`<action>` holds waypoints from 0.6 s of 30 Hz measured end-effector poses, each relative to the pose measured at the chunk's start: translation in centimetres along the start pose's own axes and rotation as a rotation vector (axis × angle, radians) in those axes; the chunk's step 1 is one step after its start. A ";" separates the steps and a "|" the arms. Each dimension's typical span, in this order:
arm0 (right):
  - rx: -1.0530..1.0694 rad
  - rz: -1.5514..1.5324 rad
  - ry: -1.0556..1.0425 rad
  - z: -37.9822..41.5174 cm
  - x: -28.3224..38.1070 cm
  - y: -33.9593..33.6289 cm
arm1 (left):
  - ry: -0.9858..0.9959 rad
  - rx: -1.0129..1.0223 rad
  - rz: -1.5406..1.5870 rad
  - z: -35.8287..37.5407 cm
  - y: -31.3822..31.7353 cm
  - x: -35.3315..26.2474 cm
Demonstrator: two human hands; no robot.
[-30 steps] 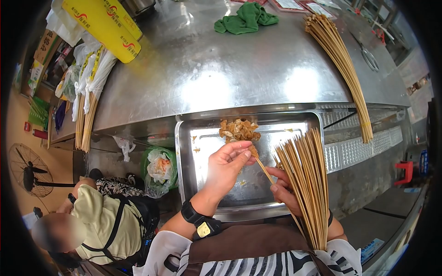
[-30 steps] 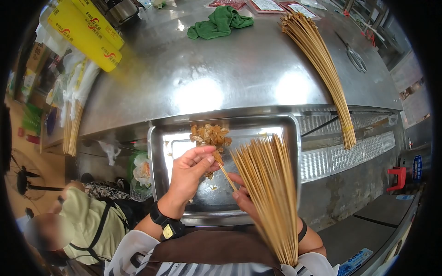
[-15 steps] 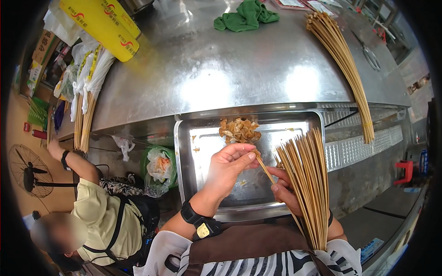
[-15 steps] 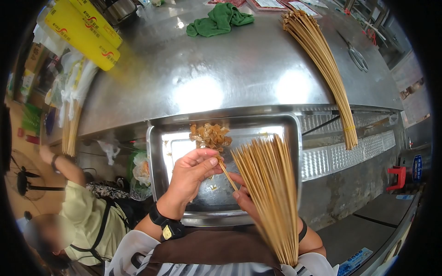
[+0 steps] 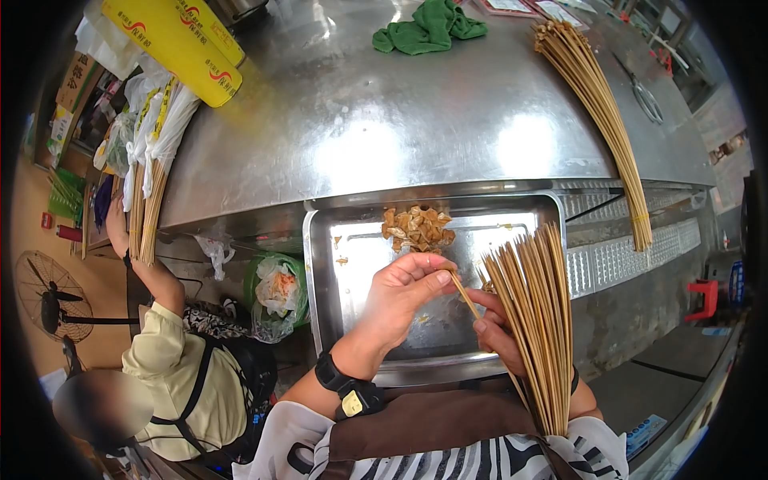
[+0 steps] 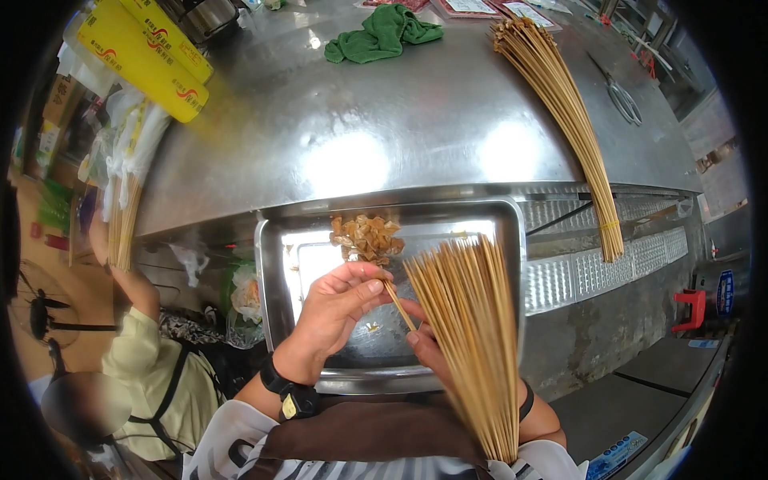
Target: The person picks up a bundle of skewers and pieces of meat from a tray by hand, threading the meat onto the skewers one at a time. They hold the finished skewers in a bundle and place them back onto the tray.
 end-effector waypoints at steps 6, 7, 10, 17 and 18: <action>0.017 0.021 0.043 0.0 -0.1 0.0 | -0.007 0.017 0.096 -0.1 0.0 0.7; 0.019 0.038 0.040 0.0 -0.1 0.0 | -0.013 0.012 0.106 -0.1 0.0 0.7; -0.008 0.085 0.000 0.1 0.5 -0.1 | 0.016 -0.005 0.061 -0.1 -0.1 0.7; -0.005 0.009 0.010 0.0 -0.5 -0.2 | 0.094 -0.050 -0.049 0.3 0.6 0.7; -0.005 0.010 -0.005 0.0 -0.7 -0.3 | 0.127 -0.058 -0.112 0.5 0.8 0.7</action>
Point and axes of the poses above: each hand's wrist, its own z-axis away from the middle knuckle, its own y-axis out of the palm, x = y × z, the point moved 8 cm from there along -z, towards the middle knuckle, and after that the axes turned 4 degrees about z, right-handed, at the moved point
